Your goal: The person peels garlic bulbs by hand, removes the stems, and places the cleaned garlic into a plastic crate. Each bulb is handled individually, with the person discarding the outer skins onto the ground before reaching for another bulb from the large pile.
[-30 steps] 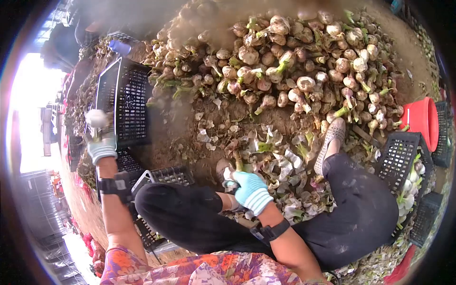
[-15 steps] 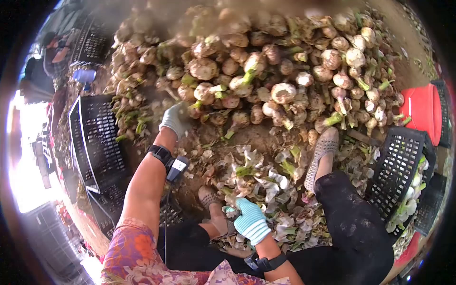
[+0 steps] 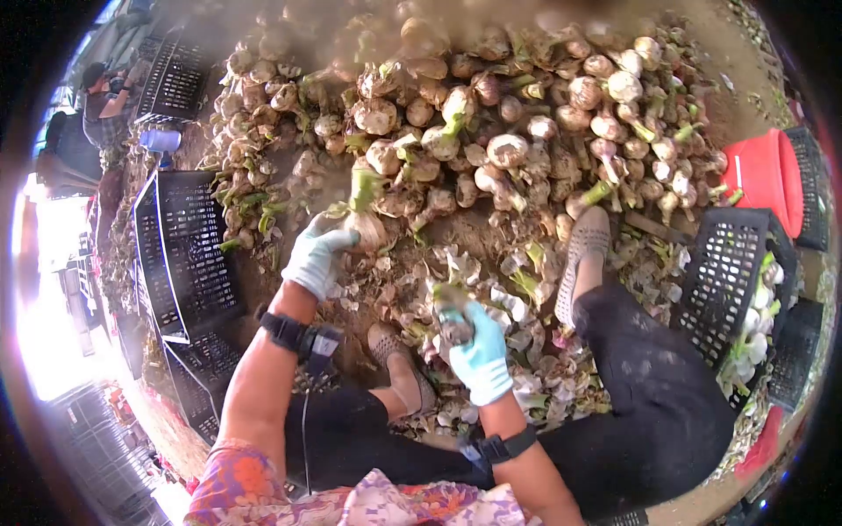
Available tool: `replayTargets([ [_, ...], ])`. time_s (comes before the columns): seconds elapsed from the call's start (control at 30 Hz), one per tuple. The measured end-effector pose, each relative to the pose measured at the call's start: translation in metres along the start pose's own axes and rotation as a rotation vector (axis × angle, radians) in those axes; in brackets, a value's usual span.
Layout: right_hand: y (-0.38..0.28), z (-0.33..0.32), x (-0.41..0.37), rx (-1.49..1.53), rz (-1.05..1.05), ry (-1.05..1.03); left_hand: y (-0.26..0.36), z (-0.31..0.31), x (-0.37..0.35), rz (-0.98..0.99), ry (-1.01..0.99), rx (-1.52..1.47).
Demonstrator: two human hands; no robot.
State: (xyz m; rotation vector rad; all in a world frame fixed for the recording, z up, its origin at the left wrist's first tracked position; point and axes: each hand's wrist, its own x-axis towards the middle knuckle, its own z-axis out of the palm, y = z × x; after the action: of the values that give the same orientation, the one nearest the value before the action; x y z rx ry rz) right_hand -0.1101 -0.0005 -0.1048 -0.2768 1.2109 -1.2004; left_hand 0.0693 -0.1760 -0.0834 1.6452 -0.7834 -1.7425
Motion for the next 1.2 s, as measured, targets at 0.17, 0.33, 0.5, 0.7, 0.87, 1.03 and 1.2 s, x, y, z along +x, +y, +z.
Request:
replayTargets([
  [0.17, -0.027, 0.028, -0.019, 0.196, -0.219, -0.043, 0.017, 0.044, -0.113, 0.078, -0.39, 0.565],
  [0.33, -0.05, 0.023, -0.056, -0.744, -0.548, 0.109, -0.018, 0.053, -0.176, 0.618, -0.21, 1.101],
  [0.5, -0.058, 0.014, -0.083, -0.637, -0.634, -0.118, -0.014, 0.043, -0.21, 0.471, -0.316, 0.748],
  [0.7, -0.072, 0.023, -0.105, -0.843, -0.818, -0.24, -0.012, 0.034, -0.237, 0.233, -0.462, 0.309],
  [0.87, -0.075, 0.013, -0.108, -1.033, -0.898, -0.385, -0.01, 0.022, -0.249, 0.192, -0.503, 0.192],
  [1.03, -0.07, 0.015, -0.103, -0.313, -0.38, -0.581, -0.005, 0.019, -0.254, 0.262, -0.519, 0.232],
  [1.2, -0.07, 0.025, -0.113, -0.526, -0.62, -0.338, -0.018, 0.02, -0.247, 0.266, -0.504, -0.026],
])
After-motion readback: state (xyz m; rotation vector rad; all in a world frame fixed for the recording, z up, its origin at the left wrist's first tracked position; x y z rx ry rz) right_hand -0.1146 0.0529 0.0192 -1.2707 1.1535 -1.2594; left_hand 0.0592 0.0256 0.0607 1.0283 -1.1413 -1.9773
